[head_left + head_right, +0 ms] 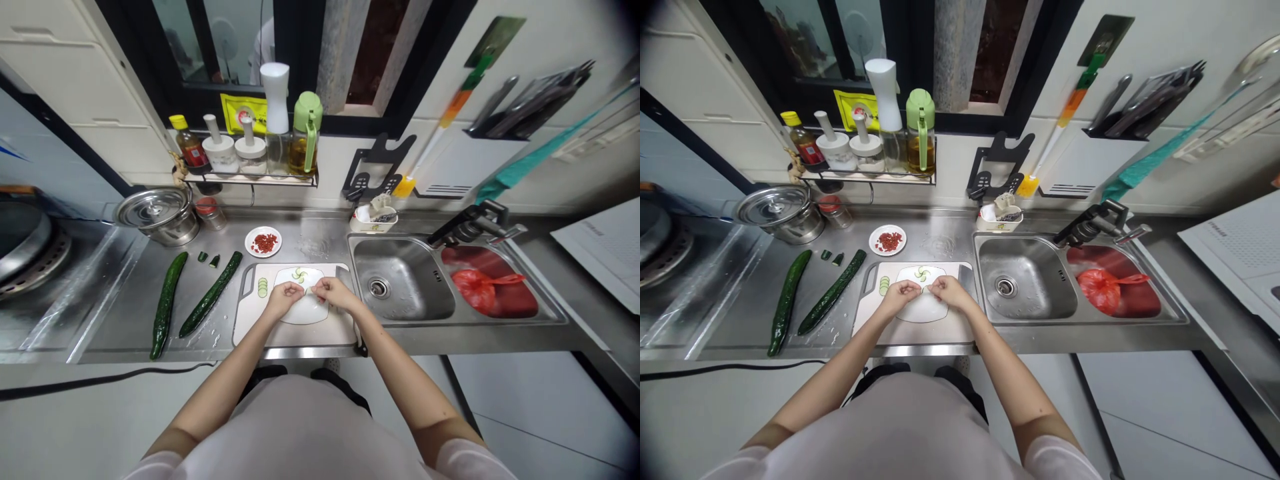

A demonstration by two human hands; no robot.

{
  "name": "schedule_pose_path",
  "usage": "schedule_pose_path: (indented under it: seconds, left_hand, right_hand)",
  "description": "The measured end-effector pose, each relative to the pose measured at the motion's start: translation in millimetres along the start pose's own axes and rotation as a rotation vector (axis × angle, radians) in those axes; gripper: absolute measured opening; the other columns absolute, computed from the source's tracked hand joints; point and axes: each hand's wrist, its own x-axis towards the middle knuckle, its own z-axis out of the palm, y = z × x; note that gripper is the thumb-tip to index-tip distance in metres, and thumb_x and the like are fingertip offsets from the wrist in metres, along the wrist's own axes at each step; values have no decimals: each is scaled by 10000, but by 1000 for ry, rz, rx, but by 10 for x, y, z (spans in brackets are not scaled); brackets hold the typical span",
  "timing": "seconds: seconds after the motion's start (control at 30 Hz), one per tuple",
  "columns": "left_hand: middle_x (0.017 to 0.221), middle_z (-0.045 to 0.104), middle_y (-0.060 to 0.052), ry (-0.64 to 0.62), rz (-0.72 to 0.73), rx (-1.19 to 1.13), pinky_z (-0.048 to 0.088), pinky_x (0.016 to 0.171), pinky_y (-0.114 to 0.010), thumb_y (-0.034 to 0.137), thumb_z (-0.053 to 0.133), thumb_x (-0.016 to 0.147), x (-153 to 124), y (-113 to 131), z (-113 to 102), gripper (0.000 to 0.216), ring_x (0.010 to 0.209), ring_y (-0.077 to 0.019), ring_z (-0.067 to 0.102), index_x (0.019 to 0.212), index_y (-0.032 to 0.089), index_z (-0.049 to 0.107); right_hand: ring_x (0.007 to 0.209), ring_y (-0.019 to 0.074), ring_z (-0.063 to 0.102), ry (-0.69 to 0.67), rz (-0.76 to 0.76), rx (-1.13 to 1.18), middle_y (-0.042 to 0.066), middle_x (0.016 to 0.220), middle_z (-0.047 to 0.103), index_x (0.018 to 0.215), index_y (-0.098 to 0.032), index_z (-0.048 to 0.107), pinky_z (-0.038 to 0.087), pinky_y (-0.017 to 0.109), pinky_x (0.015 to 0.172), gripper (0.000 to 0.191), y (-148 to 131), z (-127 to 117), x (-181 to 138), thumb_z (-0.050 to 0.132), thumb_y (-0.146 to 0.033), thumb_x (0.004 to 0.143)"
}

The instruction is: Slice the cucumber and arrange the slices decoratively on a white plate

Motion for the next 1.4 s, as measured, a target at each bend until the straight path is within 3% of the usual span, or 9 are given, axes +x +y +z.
schedule_pose_path:
  seconds: [0.27, 0.57, 1.0, 1.2, 1.4]
  left_hand:
    - [630, 640, 6, 39, -21, 235, 435, 681, -232, 243, 752, 612, 363, -181, 256, 122, 636, -117, 560, 696, 173, 700]
    - [634, 605, 27, 82, -59, 511, 372, 647, -223, 188, 718, 675, 393, -309, 424, 56, 636, -123, 538, 694, 203, 668]
    - [788, 695, -57, 47, -38, 686, 387, 702, -263, 246, 689, 735, 374, -283, 509, 43, 777, -191, 606, 748, 206, 694]
    - [899, 724, -27, -22, -105, 855, 423, 738, -239, 273, 635, 807, 383, -238, 521, 87, 849, -166, 628, 843, 226, 700]
    - [911, 724, -16, -39, -81, 917, 430, 712, -240, 236, 592, 825, 376, -225, 540, 107, 864, -166, 637, 865, 232, 691]
  right_hand:
    - [554, 97, 480, 132, -27, -371, -25, 563, 582, 640, -180, 586, 354, 204, 565, 262, 105, -281, 178, 710, -392, 728]
    - [661, 128, 548, 112, 92, -711, 37, 718, 659, 688, -185, 638, 317, 215, 580, 174, 263, -268, 270, 665, -303, 813]
    - [826, 179, 616, 93, 176, -851, 87, 893, 707, 797, -185, 681, 326, 236, 616, 141, 311, -263, 300, 621, -307, 836]
    - [857, 168, 621, 80, 210, -897, 65, 942, 713, 863, -199, 690, 344, 217, 631, 144, 298, -235, 313, 617, -319, 834]
    - [913, 183, 626, 87, 217, -941, 75, 955, 713, 903, -198, 693, 367, 222, 676, 144, 267, -214, 289, 609, -297, 841]
